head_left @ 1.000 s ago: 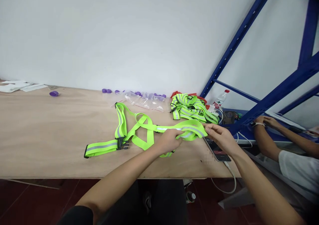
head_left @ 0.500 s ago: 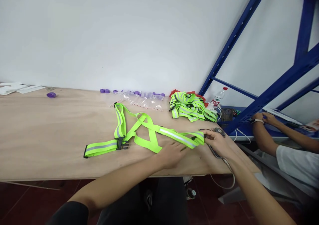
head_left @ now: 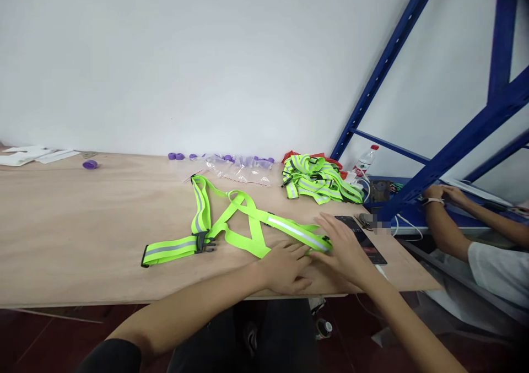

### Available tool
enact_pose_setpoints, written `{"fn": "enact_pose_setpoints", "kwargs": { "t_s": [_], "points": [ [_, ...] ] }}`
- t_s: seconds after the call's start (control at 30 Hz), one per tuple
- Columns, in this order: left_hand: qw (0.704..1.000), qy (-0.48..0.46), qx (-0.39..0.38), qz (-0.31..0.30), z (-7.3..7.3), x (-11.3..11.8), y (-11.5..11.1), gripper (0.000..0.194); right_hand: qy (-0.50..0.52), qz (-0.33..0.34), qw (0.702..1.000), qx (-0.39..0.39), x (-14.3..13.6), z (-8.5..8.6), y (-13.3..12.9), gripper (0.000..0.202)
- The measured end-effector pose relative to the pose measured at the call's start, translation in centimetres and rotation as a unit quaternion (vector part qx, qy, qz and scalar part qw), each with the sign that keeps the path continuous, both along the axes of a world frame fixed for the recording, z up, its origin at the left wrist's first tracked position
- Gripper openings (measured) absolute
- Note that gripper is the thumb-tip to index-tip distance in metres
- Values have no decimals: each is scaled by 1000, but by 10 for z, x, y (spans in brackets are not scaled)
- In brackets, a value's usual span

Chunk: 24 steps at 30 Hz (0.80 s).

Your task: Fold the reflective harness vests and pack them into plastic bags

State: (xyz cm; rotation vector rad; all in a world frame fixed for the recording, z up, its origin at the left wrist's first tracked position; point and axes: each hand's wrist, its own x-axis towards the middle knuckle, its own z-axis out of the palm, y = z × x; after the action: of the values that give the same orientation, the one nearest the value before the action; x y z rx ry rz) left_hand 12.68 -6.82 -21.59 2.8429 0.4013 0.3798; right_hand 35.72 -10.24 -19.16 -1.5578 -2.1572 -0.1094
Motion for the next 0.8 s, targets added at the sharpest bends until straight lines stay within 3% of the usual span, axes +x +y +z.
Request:
{"fn": "enact_pose_setpoints", "kwargs": {
  "t_s": [0.1,0.23,0.37,0.5,0.73,0.8],
  "points": [
    [1000,4,9,0,0,1,1,53,-100,63,990,-71,-10,3,0,42],
    [1000,7,3,-14,1,-1,2,54,-102,81,978,-161,-14,8,9,50],
    [1000,14,-8,-13,0,-3,1,64,21,44,985,-167,-11,25,25,52],
    [1000,14,-12,-12,0,-3,0,64,190,29,970,-150,3,46,44,48],
    [1000,17,-16,-8,-2,-2,-1,61,357,-15,923,-145,35,62,62,5],
    [1000,18,-18,-7,-1,-2,-1,62,372,-29,920,-118,42,67,67,7]
  ]
}}
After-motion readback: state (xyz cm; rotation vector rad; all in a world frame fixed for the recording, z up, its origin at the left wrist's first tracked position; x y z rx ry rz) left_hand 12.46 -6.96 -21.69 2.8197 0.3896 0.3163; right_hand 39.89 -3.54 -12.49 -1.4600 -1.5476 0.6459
